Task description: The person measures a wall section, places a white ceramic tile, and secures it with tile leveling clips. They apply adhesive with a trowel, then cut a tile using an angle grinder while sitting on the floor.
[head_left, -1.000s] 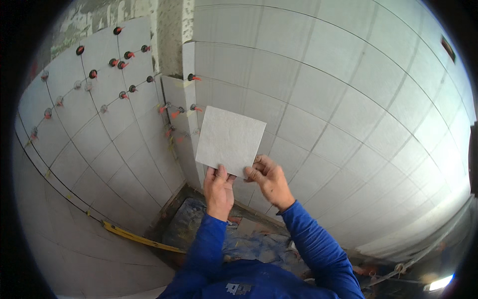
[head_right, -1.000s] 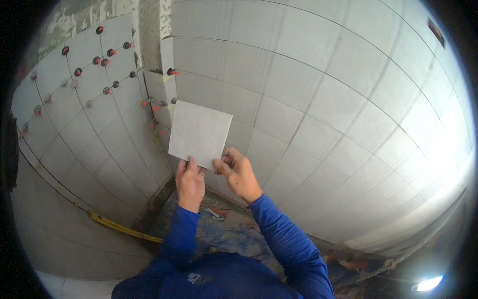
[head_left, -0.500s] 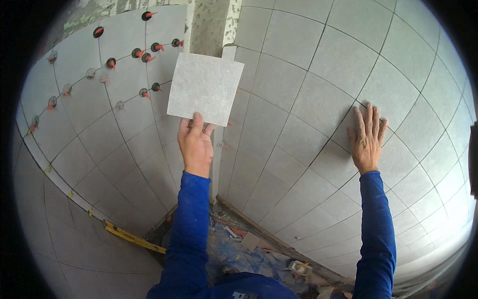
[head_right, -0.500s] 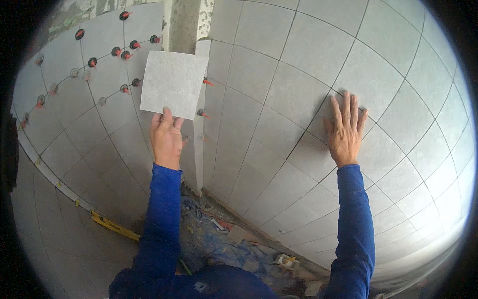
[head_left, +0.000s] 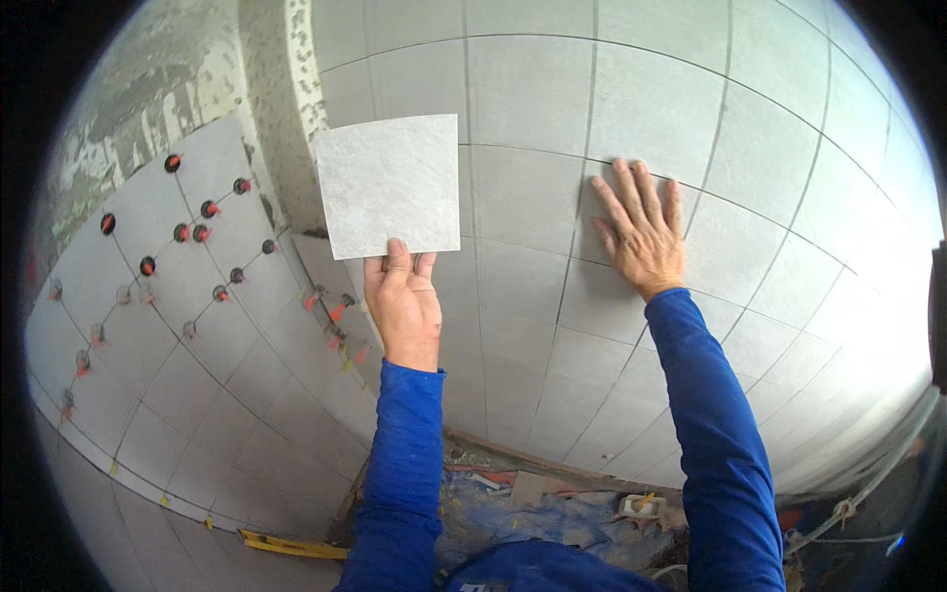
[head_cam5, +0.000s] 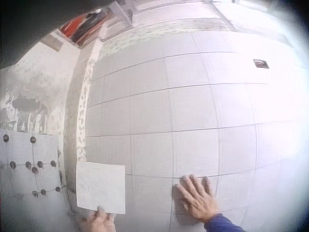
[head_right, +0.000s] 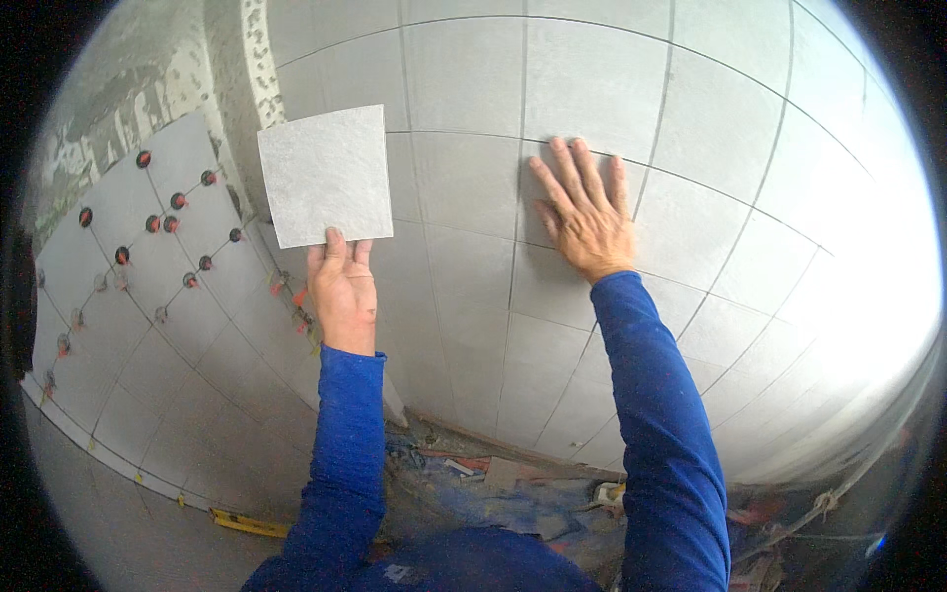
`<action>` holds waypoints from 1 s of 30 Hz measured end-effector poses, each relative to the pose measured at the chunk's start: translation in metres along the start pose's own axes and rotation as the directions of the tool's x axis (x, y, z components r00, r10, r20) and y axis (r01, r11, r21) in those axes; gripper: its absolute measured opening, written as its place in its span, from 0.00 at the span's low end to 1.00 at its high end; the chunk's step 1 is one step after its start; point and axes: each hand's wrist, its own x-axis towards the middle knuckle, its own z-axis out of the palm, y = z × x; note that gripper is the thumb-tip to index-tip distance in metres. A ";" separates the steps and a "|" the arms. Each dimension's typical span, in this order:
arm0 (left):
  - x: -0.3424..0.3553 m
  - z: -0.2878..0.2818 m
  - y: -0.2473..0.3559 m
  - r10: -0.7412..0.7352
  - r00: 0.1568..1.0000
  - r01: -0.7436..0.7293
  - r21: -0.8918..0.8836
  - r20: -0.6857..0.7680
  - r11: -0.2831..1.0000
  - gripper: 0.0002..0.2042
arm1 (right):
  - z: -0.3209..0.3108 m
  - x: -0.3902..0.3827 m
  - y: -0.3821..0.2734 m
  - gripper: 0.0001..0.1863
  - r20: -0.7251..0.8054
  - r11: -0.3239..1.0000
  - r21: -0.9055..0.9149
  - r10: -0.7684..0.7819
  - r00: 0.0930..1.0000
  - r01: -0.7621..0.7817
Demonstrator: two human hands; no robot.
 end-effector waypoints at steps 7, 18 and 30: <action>0.048 0.011 0.052 -0.224 0.888 0.047 0.407 0.401 0.912 0.17 | -0.001 -0.002 0.002 0.38 0.029 1.000 -0.011 -0.020 0.999 0.020; 0.070 0.036 0.085 -0.337 0.804 -0.054 0.625 0.490 0.779 0.15 | -0.006 -0.005 0.004 0.39 0.022 1.000 -0.019 -0.008 1.000 0.009; 0.054 0.039 0.066 -0.366 0.787 -0.021 0.614 0.497 0.789 0.15 | -0.028 -0.005 0.016 0.34 -0.031 0.960 0.271 -0.062 0.998 0.068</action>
